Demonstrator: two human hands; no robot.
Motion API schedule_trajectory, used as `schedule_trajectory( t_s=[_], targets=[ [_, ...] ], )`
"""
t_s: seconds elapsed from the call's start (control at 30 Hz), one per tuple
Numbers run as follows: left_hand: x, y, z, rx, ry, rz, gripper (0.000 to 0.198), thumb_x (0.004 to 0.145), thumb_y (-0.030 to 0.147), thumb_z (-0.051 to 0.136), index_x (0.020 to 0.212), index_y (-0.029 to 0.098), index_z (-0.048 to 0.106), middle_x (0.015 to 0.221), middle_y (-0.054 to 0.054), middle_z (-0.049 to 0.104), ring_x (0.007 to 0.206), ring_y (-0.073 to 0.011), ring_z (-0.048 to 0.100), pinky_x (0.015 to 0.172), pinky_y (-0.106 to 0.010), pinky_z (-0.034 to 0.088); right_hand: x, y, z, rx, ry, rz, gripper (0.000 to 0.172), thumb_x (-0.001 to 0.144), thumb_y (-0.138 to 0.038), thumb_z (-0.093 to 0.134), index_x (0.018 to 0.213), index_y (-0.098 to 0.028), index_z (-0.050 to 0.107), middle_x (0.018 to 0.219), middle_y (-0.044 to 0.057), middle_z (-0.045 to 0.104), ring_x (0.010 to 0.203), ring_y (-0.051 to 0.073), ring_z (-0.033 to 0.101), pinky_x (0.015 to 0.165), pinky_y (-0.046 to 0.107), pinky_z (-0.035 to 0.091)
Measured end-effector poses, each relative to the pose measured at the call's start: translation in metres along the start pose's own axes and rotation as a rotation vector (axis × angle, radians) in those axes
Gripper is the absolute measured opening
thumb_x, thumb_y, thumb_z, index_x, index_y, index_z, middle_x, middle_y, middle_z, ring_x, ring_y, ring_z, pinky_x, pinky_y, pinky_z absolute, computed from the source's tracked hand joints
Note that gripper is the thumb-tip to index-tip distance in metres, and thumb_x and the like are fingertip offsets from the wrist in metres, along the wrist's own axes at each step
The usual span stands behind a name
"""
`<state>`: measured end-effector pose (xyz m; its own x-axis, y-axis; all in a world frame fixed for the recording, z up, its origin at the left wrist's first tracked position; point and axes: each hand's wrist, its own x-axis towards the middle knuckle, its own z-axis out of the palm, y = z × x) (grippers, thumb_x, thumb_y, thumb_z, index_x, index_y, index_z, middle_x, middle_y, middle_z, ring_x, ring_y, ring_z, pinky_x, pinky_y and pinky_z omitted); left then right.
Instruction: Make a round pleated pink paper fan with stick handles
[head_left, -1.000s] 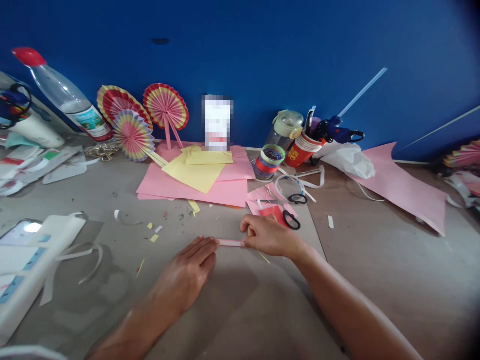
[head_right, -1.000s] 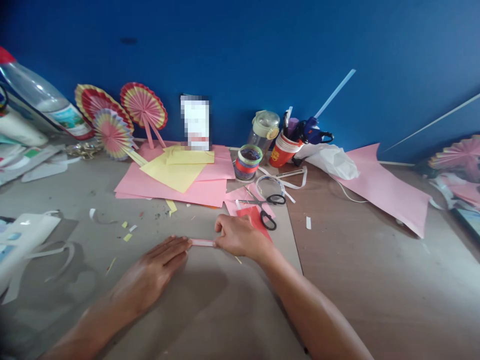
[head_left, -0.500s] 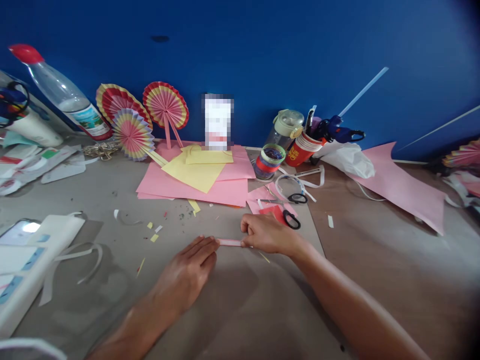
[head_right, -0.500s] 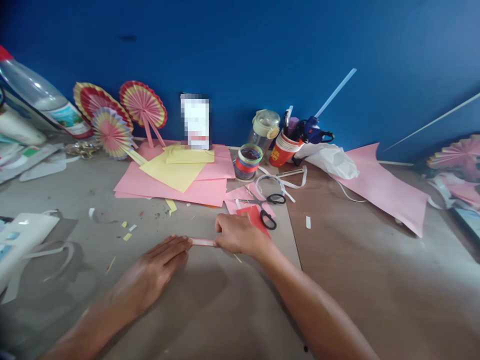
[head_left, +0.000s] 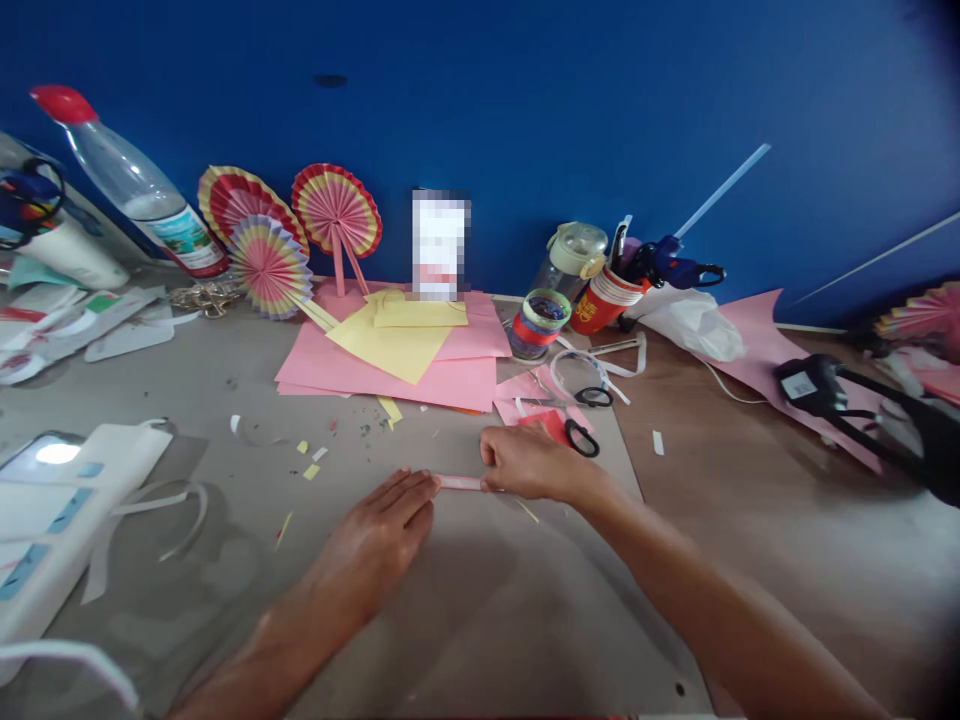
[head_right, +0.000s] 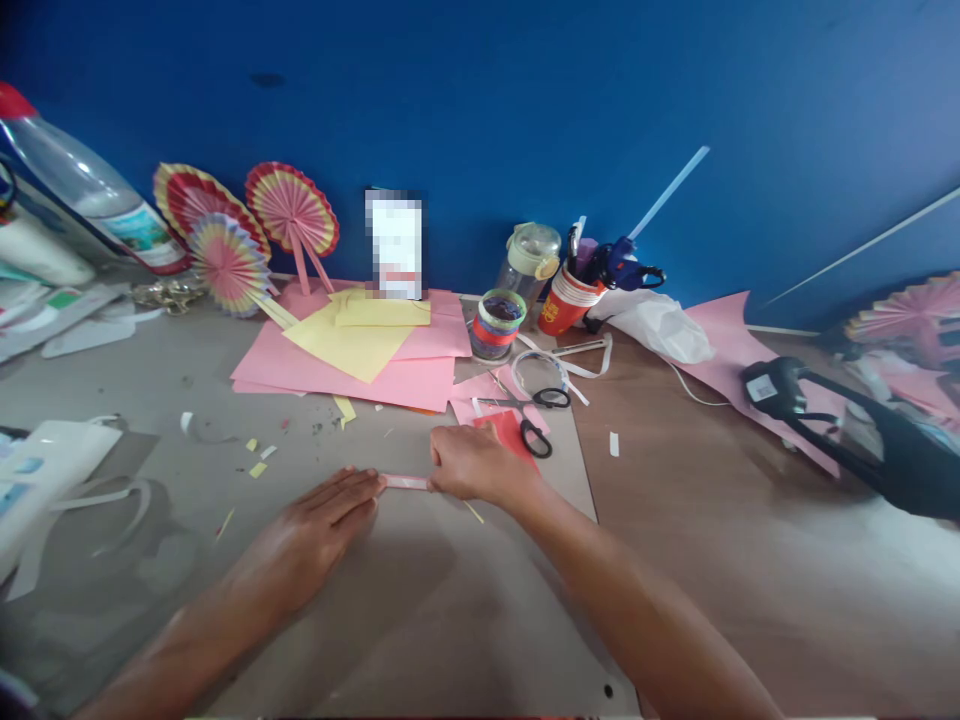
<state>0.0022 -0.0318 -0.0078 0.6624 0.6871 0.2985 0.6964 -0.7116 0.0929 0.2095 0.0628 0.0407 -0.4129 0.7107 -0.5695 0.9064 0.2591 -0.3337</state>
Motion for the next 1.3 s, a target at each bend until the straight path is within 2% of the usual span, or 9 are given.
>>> schedule_trajectory(
  t_s=[0.37, 0.57, 0.7, 0.87, 0.93, 1.0, 1.1, 1.2, 1.3],
  targets=[
    [0.004, 0.000, -0.006, -0.004, 0.039, -0.007, 0.031, 0.087, 0.005, 0.036, 0.097, 0.014, 0.064, 0.109, -0.008, 0.068, 0.106, -0.0187, 0.060, 0.099, -0.037, 0.048, -0.002, -0.015, -0.015, -0.085, -0.094, 0.027, 0.012, 0.068, -0.025, 0.067, 0.079, -0.019, 0.064, 0.072, 0.004, 0.068, 0.077, 0.022, 0.063, 0.062, 0.027, 0.036],
    [0.014, -0.001, -0.015, -0.178, 0.092, -0.051, 0.024, 0.088, 0.008, 0.042, 0.095, 0.015, 0.064, 0.102, -0.009, 0.067, 0.098, -0.0185, 0.061, 0.095, -0.037, 0.049, -0.005, -0.015, -0.019, -0.080, -0.088, 0.001, 0.010, 0.068, -0.025, 0.067, 0.075, -0.018, 0.065, 0.072, 0.004, 0.068, 0.072, 0.020, 0.063, 0.057, 0.026, 0.035],
    [0.020, 0.006, -0.021, -0.272, 0.147, -0.179, 0.020, 0.088, 0.013, 0.046, 0.101, 0.016, 0.062, 0.103, -0.010, 0.062, 0.099, -0.0190, 0.058, 0.089, -0.034, 0.050, -0.006, -0.012, -0.020, -0.079, -0.081, -0.013, 0.010, 0.069, -0.027, 0.066, 0.073, -0.019, 0.064, 0.065, 0.002, 0.066, 0.067, 0.018, 0.062, 0.055, 0.024, 0.034],
    [0.025, 0.018, -0.027, -0.344, 0.100, -0.339, 0.029, 0.086, 0.016, 0.047, 0.113, 0.019, 0.056, 0.114, -0.011, 0.056, 0.106, -0.0205, 0.056, 0.090, -0.034, 0.048, -0.003, -0.003, -0.016, -0.019, -0.094, -0.030, 0.014, 0.069, -0.031, 0.066, 0.077, -0.020, 0.066, 0.072, 0.001, 0.068, 0.070, 0.017, 0.062, 0.057, 0.023, 0.035],
    [0.028, 0.020, -0.029, -0.390, 0.101, -0.403, 0.032, 0.085, 0.017, 0.049, 0.116, 0.020, 0.053, 0.116, -0.011, 0.055, 0.108, -0.0209, 0.055, 0.092, -0.034, 0.048, -0.001, -0.002, -0.013, 0.027, -0.088, -0.087, 0.010, 0.071, -0.026, 0.063, 0.077, -0.021, 0.067, 0.076, 0.001, 0.070, 0.074, 0.016, 0.062, 0.063, 0.023, 0.037],
    [0.033, 0.019, -0.030, -0.432, 0.118, -0.459, 0.033, 0.084, 0.019, 0.051, 0.117, 0.020, 0.052, 0.118, -0.011, 0.055, 0.109, -0.0215, 0.055, 0.092, -0.035, 0.048, -0.001, -0.001, -0.009, 0.044, -0.054, -0.150, 0.011, 0.073, -0.020, 0.058, 0.075, -0.021, 0.069, 0.076, 0.001, 0.070, 0.076, 0.016, 0.062, 0.076, 0.026, 0.038],
    [0.039, 0.016, -0.029, -0.471, 0.176, -0.525, 0.033, 0.083, 0.020, 0.052, 0.116, 0.020, 0.053, 0.118, -0.012, 0.056, 0.111, -0.0225, 0.055, 0.094, -0.037, 0.046, 0.001, 0.000, -0.004, 0.027, 0.034, -0.209, 0.013, 0.073, -0.016, 0.056, 0.070, -0.019, 0.068, 0.073, 0.001, 0.070, 0.076, 0.017, 0.062, 0.090, 0.034, 0.033],
    [0.045, 0.013, -0.028, -0.565, 0.287, -0.646, 0.034, 0.082, 0.024, 0.055, 0.116, 0.020, 0.053, 0.118, -0.011, 0.056, 0.112, -0.0226, 0.053, 0.098, -0.039, 0.041, 0.003, 0.008, -0.003, 0.197, 0.052, -0.253, 0.012, 0.069, -0.013, 0.055, 0.065, -0.018, 0.065, 0.066, 0.000, 0.067, 0.070, 0.015, 0.059, 0.081, 0.031, 0.037],
    [0.054, 0.013, -0.027, -0.834, 0.496, -0.895, 0.043, 0.080, 0.034, 0.060, 0.119, 0.019, 0.051, 0.121, -0.011, 0.055, 0.115, -0.0227, 0.051, 0.099, -0.039, 0.039, 0.003, 0.018, -0.006, 0.659, 0.093, -0.310, 0.007, 0.067, -0.016, 0.056, 0.064, -0.017, 0.062, 0.061, -0.003, 0.061, 0.060, 0.011, 0.053, 0.063, 0.024, 0.038]
  ],
)
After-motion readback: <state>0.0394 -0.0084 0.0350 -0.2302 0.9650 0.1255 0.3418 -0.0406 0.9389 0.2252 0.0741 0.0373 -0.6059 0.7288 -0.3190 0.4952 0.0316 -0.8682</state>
